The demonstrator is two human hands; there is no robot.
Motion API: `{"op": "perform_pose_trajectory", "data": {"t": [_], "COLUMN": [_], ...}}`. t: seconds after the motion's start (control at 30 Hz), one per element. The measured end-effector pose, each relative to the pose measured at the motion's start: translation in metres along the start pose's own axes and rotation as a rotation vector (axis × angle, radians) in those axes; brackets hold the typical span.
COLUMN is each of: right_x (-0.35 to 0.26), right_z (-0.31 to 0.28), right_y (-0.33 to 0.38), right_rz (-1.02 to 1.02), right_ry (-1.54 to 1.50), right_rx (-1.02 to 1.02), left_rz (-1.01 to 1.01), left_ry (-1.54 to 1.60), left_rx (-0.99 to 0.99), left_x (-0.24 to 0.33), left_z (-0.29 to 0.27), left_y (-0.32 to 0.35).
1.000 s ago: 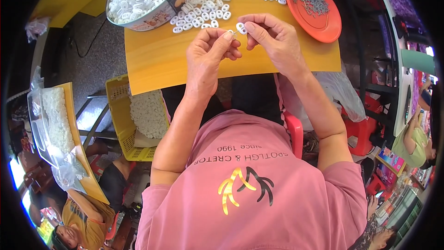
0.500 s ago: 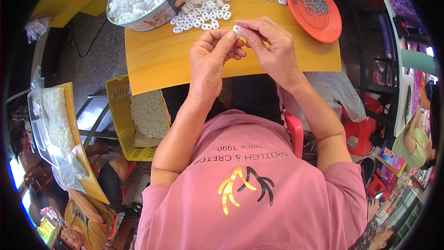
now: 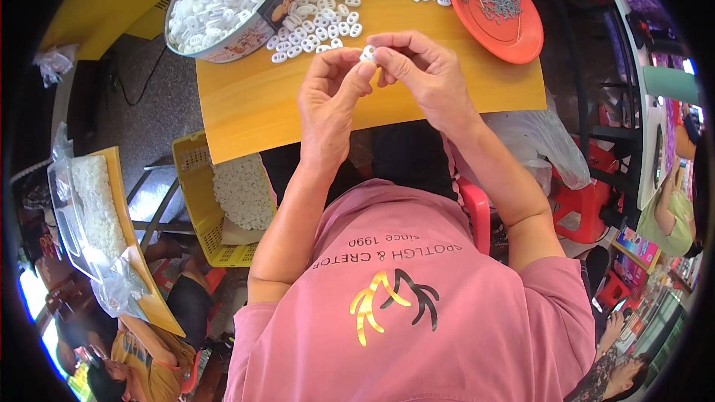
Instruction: Assemble small white circular plastic parts with metal pins on a wooden table.
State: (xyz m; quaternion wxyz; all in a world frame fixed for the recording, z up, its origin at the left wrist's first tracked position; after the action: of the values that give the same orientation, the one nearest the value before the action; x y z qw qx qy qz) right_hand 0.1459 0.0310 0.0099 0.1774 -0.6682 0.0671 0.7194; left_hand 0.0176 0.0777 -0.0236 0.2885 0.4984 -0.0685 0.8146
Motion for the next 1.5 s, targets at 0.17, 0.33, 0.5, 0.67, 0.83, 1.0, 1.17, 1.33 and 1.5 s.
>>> {"op": "perform_pose_trajectory", "data": {"t": [0.17, 0.33, 0.5, 0.67, 0.83, 1.0, 1.17, 1.33, 1.5], "right_x": [0.003, 0.011, 0.002, 0.002, 0.001, 0.002, 0.002, 0.012, 0.009], "right_z": [0.016, 0.025, 0.035, 0.044, 0.046, 0.016, -0.047, -0.048, -0.04], "right_y": [0.006, 0.013, 0.019, 0.02, 0.016, -0.012, -0.051, -0.067, -0.062], "right_rz": [0.188, 0.225, 0.21, 0.147, 0.085, 0.08, -0.366, -0.329, -0.373], "right_ry": [-0.367, -0.611, -0.605, -0.597, -0.447, 0.1, 1.21, 1.34, 1.29], "right_rx": [-0.1, -0.103, -0.033, 0.017, 0.043, -0.144, 0.049, 0.018, -0.003], "left_rz": [0.14, 0.152, 0.259, 0.351, 0.311, 0.352, 0.401, 0.273, 0.189], "left_ry": [-0.027, 0.044, 0.033, -0.001, 0.0, -0.135, -0.414, -0.623, -0.94], "left_rx": [-0.111, -0.178, -0.168, -0.123, -0.104, 0.144, 0.629, 0.907, 1.022], "left_x": [-0.001, 0.003, 0.012, 0.02, 0.021, 0.051, 0.089, 0.068, 0.043], "left_z": [0.005, 0.018, 0.018, 0.019, 0.009, -0.041, -0.159, -0.283, -0.329], "left_y": [0.002, 0.011, 0.017, 0.016, 0.011, 0.029, 0.078, 0.121, 0.147]}}
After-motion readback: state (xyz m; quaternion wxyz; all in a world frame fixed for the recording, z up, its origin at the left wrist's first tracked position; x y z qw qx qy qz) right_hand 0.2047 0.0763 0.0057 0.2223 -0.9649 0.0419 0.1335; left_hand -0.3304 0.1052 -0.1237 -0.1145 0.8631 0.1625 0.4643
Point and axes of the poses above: each hand's wrist, its own y-axis away from the middle knuckle, its own z-axis out of the palm, x = y × z, the point moved 8 cm from there along -y, towards the middle knuckle, and after that the axes turned 5 degrees about -z, right-handed, at the moved point
